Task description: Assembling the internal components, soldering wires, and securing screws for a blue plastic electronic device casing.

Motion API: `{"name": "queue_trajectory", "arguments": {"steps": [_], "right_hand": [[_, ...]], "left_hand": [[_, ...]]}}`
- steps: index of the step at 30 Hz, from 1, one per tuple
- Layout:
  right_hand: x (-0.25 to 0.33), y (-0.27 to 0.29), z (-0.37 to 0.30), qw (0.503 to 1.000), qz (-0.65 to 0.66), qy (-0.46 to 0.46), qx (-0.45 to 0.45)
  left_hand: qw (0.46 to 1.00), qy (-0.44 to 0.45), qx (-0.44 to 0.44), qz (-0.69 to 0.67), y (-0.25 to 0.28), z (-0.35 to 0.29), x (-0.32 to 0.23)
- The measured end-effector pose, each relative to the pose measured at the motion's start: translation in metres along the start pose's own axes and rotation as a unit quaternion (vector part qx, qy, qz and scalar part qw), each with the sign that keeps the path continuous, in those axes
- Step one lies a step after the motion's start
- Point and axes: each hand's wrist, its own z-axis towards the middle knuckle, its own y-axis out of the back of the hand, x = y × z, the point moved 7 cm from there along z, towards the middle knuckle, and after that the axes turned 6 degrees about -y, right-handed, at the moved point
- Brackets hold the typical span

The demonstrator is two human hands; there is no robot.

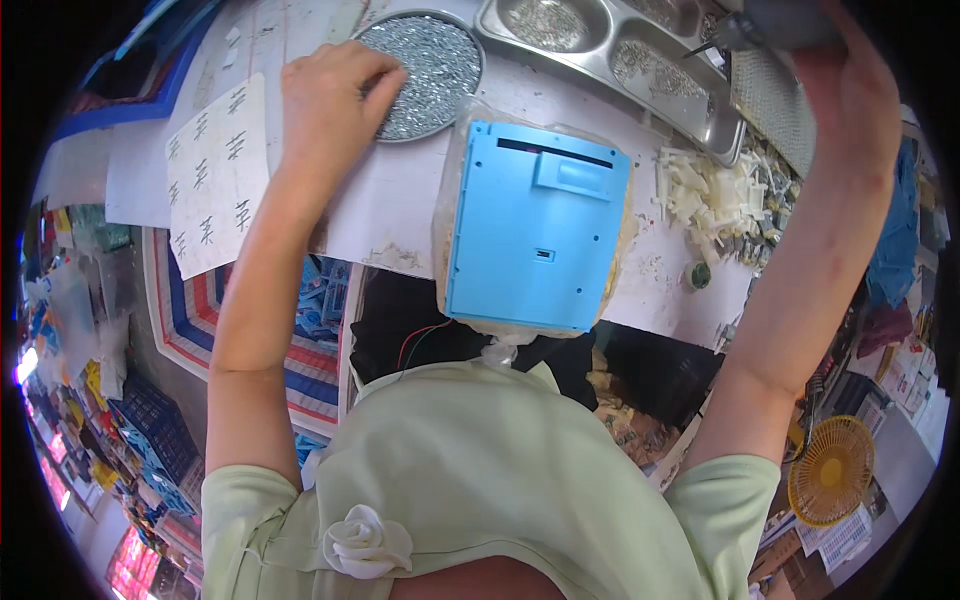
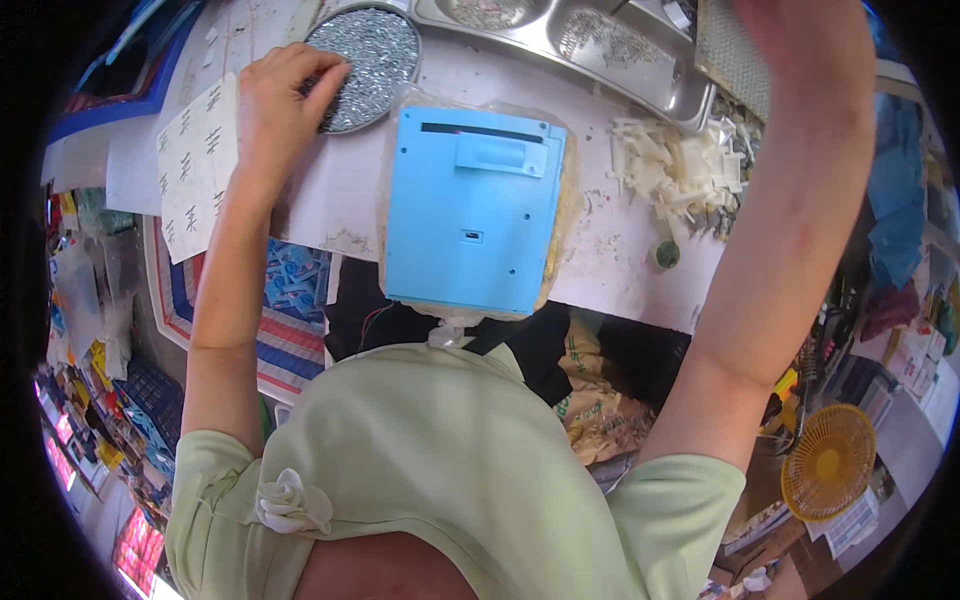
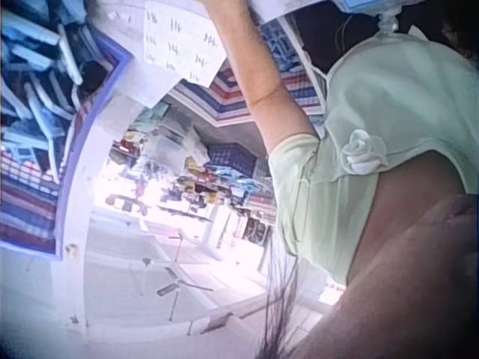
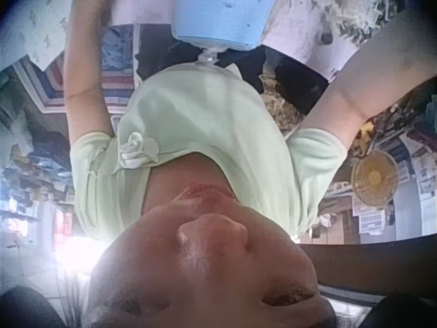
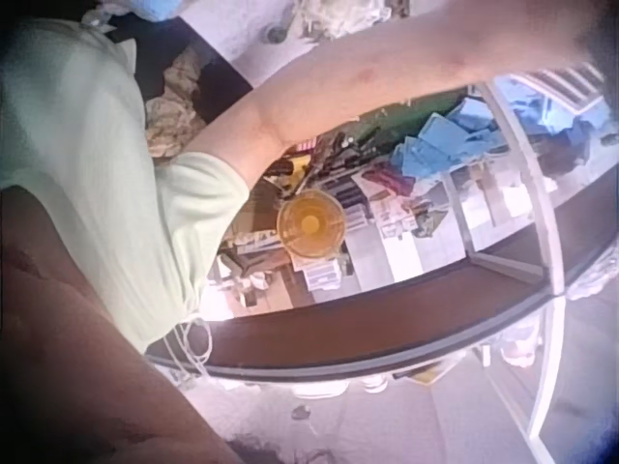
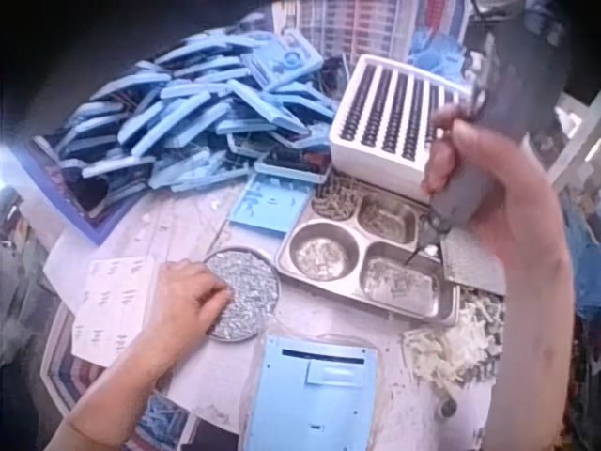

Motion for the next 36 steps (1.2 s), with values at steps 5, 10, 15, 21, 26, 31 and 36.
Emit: {"name": "queue_trajectory", "arguments": {"steps": [5, 10, 15, 21, 26, 31, 36], "right_hand": [[-0.024, -0.022, -0.056, 0.946, 0.32, -0.037, 0.047], [0.037, -0.066, -0.114, 0.957, 0.279, -0.017, 0.082], [0.045, -0.066, -0.125, 0.962, 0.261, 0.001, 0.073], [0.038, -0.072, -0.127, 0.969, 0.24, -0.02, 0.055], [0.03, -0.077, -0.124, 0.969, 0.241, -0.011, 0.049], [0.015, -0.068, -0.127, 0.972, 0.233, 0.001, 0.022], [0.015, -0.06, -0.133, 0.97, 0.244, -0.003, -0.007]], "left_hand": [[0.993, -0.074, 0.037, -0.087, 0.018, 0.001, -0.069], [0.978, -0.109, 0.054, -0.172, 0.04, -0.012, -0.147], [0.958, -0.098, 0.052, -0.265, 0.031, -0.017, -0.158], [0.958, -0.1, 0.039, -0.265, 0.03, -0.016, -0.157], [0.961, -0.105, 0.073, -0.245, 0.028, -0.013, -0.148], [0.995, 0.062, 0.021, 0.076, 0.007, -0.004, -0.014], [0.997, 0.063, 0.038, 0.015, -0.003, -0.006, -0.002]]}}
